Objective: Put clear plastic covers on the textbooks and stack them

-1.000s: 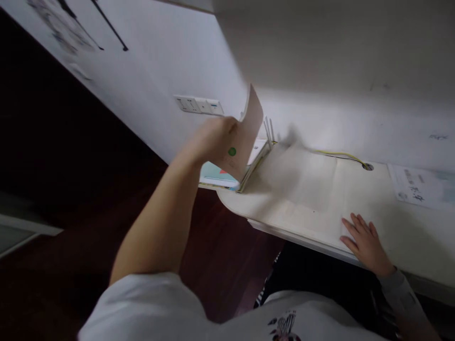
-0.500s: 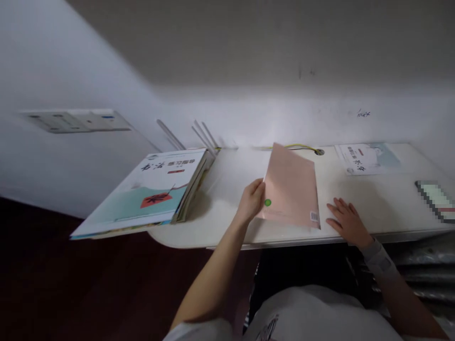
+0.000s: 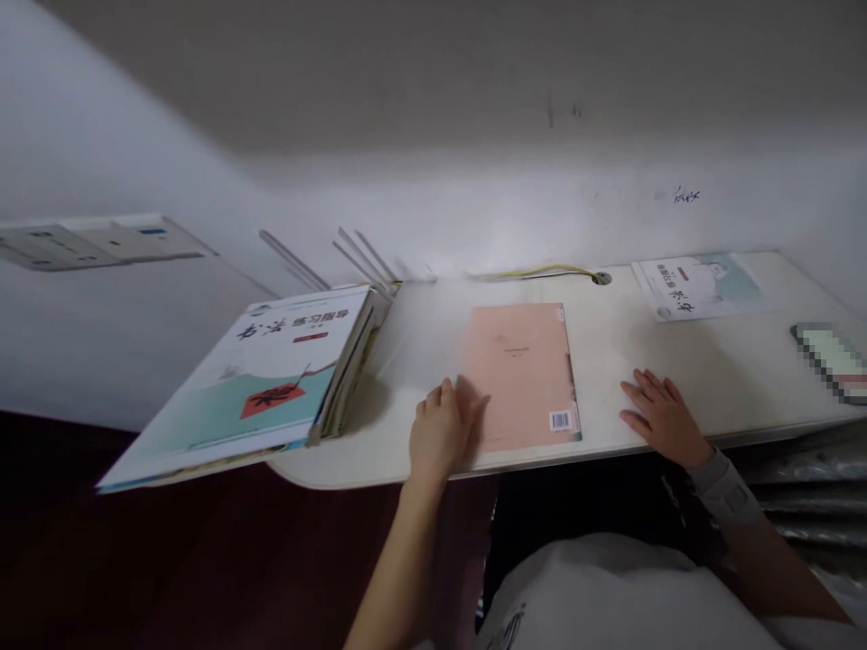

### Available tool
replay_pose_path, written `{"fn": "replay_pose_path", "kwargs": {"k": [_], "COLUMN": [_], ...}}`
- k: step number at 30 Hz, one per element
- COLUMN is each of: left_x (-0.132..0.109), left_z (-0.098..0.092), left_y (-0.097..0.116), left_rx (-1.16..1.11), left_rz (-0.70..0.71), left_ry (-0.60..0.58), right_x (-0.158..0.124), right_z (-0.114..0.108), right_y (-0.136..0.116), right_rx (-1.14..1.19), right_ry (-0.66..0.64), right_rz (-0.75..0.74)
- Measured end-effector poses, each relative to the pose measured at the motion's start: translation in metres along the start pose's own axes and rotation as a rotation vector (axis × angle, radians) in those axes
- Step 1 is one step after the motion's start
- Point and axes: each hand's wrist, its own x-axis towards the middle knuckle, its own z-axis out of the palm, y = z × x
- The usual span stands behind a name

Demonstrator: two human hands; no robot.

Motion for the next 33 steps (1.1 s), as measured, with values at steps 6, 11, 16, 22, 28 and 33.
{"fn": "replay_pose_path", "kwargs": {"k": [6,11,16,22,28,33], "left_x": [-0.023,-0.023,-0.025,-0.044,-0.051,-0.036], "left_z": [0.015,0.013,0.011,-0.022,-0.014,0.03], "left_y": [0.024,0.024,0.032,0.037,0.07,0.127], "left_rx": [0.308,0.281,0.237,-0.196,-0.447,-0.209], "left_rz": [-0.068,-0.137,-0.16,-0.006,0.414,0.591], "left_ry": [0.005,-0.034,0.023,0.066,-0.03,0.008], "right_x": [0.0,0.0,0.0,0.0,0.002,-0.002], "right_z": [-0.002,-0.004,-0.002,0.001,0.001,0.001], "right_y": [-0.001,-0.003,-0.002,0.0,-0.002,0.003], "right_rx": [-0.016,-0.034,-0.026,-0.012,-0.001,-0.115], "right_ry": [-0.006,0.004,0.013,0.016,0.04,0.128], "right_rz": [-0.007,-0.007,-0.005,-0.011,0.051,0.278]}}
